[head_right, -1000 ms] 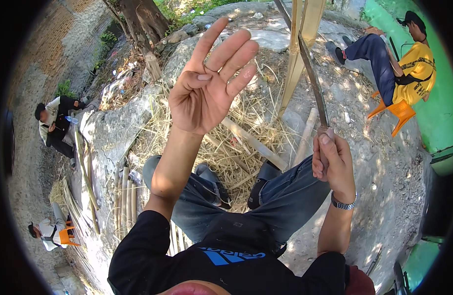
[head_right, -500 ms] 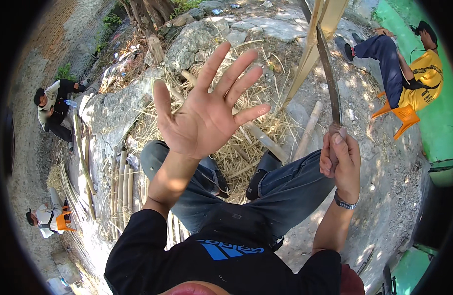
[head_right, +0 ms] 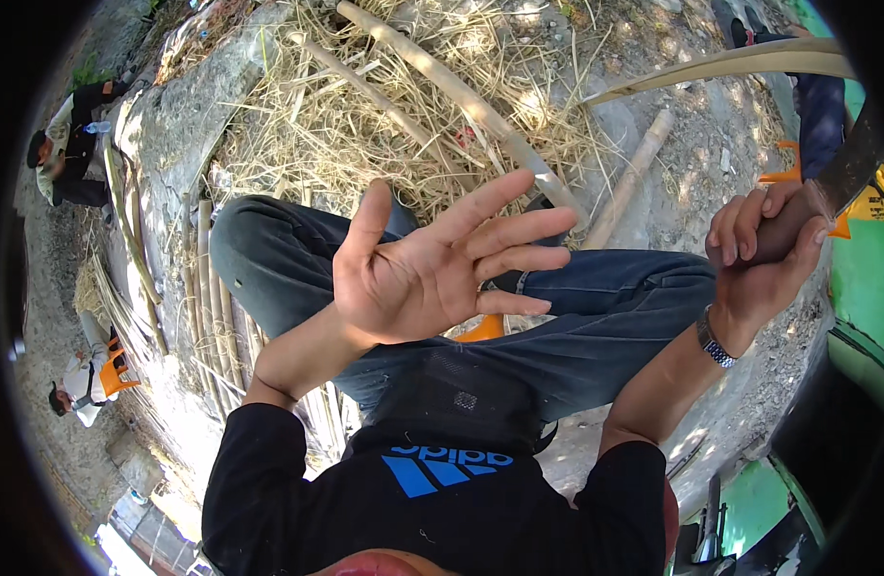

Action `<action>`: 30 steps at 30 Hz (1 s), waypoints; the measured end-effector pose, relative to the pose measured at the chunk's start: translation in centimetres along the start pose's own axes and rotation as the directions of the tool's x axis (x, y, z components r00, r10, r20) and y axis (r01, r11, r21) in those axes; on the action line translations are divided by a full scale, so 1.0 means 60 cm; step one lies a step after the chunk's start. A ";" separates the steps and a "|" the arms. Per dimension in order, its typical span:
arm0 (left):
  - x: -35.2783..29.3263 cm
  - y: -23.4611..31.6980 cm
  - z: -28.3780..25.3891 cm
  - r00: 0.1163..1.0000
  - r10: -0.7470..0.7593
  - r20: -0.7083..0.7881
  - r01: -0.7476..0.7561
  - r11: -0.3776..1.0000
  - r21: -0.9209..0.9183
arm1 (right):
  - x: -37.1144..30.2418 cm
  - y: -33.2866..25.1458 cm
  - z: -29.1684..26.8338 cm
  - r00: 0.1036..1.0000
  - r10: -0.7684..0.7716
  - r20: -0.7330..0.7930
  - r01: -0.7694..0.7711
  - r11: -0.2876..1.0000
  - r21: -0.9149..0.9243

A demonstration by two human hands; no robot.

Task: The person splits bamboo stalks lengthwise into strips using a machete and their hands, then shaves and trims the bamboo strips with the machete.

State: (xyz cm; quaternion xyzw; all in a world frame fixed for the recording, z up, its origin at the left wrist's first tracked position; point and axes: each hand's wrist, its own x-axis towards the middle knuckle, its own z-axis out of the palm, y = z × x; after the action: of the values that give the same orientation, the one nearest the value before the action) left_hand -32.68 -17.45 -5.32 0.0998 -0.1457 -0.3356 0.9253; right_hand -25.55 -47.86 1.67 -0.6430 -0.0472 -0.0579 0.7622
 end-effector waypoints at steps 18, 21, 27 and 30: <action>0.064 -0.017 0.031 0.986 -0.135 -0.102 0.103 0.957 -0.271 | -0.026 -0.011 0.132 0.981 0.047 0.187 0.042 0.896 -0.442; 0.083 -0.016 0.040 0.995 -0.095 -0.020 0.084 0.947 -0.310 | -0.040 0.000 0.151 0.973 0.159 0.170 -0.077 0.909 -0.410; 0.097 -0.019 0.059 0.999 -0.019 0.042 0.027 0.976 -0.215 | -0.043 -0.003 0.177 0.979 0.179 0.100 -0.130 0.919 -0.372; 0.087 -0.030 0.067 0.989 -0.054 -0.141 0.033 0.988 -0.148 | -0.037 0.004 0.182 0.991 0.096 0.089 -0.050 0.908 -0.416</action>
State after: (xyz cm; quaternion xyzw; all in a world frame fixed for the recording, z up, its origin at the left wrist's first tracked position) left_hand -31.29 -22.58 -1.00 0.0595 -0.0512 -0.3573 0.9307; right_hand -27.70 -36.99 2.96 -0.7930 -0.0508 -0.0031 0.6071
